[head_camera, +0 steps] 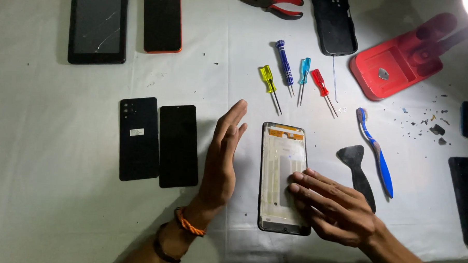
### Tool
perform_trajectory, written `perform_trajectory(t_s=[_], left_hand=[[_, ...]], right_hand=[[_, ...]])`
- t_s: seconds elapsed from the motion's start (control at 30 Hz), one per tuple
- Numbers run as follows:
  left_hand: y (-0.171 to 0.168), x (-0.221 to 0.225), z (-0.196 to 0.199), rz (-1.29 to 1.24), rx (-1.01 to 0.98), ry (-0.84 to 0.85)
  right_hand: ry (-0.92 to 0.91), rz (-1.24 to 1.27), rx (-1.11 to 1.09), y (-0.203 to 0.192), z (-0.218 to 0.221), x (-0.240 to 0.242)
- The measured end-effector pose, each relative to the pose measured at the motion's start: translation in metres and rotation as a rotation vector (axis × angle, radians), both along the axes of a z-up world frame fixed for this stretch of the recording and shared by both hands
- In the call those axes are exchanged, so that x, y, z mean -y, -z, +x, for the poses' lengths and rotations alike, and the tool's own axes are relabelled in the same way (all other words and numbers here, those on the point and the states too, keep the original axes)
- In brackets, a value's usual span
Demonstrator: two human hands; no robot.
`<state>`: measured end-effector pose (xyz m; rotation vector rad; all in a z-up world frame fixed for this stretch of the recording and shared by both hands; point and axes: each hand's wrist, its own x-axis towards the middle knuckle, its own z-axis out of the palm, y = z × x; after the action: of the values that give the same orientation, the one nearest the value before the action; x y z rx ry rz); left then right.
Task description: Disassembling and reassembling a smartphone using a precision screwdriver and other repair tools.
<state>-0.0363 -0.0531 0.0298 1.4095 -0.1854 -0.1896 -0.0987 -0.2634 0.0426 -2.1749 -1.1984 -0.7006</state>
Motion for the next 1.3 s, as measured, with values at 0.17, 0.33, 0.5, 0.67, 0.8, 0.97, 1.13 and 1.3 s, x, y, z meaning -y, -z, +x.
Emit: perform_trajectory(t_s=[0.17, 0.33, 0.5, 0.67, 0.8, 0.97, 1.13, 1.3], left_hand=[[-0.002, 0.015, -0.014, -0.062, 0.131, -0.004], [0.002, 0.016, -0.012, -0.132, 0.170, -0.032], [-0.005, 0.013, -0.012, -0.012, 0.213, 0.048], [0.005, 0.003, -0.001, -0.134, 0.204, -0.044], [0.002, 0.015, -0.011, -0.105, 0.226, 0.057], [0.007, 0.004, -0.003, -0.168, 0.224, 0.012], [0.000, 0.011, -0.012, -0.120, 0.259, 0.022], [0.004, 0.000, -0.003, -0.078, 0.322, -0.018]], right_hand=[[-0.082, -0.086, -0.065, 0.010, -0.003, 0.002], [-0.113, -0.101, 0.064, 0.001, 0.010, 0.008], [-0.145, -0.129, 0.101, 0.004, 0.015, 0.012], [0.094, -0.049, -0.062, 0.017, 0.001, 0.036], [-0.110, -0.118, 0.043, 0.002, 0.014, 0.015], [-0.048, -0.073, 0.017, 0.006, 0.013, 0.021], [-0.057, -0.091, -0.031, 0.009, 0.008, 0.014], [-0.121, 0.009, -0.020, 0.013, 0.016, 0.021]])
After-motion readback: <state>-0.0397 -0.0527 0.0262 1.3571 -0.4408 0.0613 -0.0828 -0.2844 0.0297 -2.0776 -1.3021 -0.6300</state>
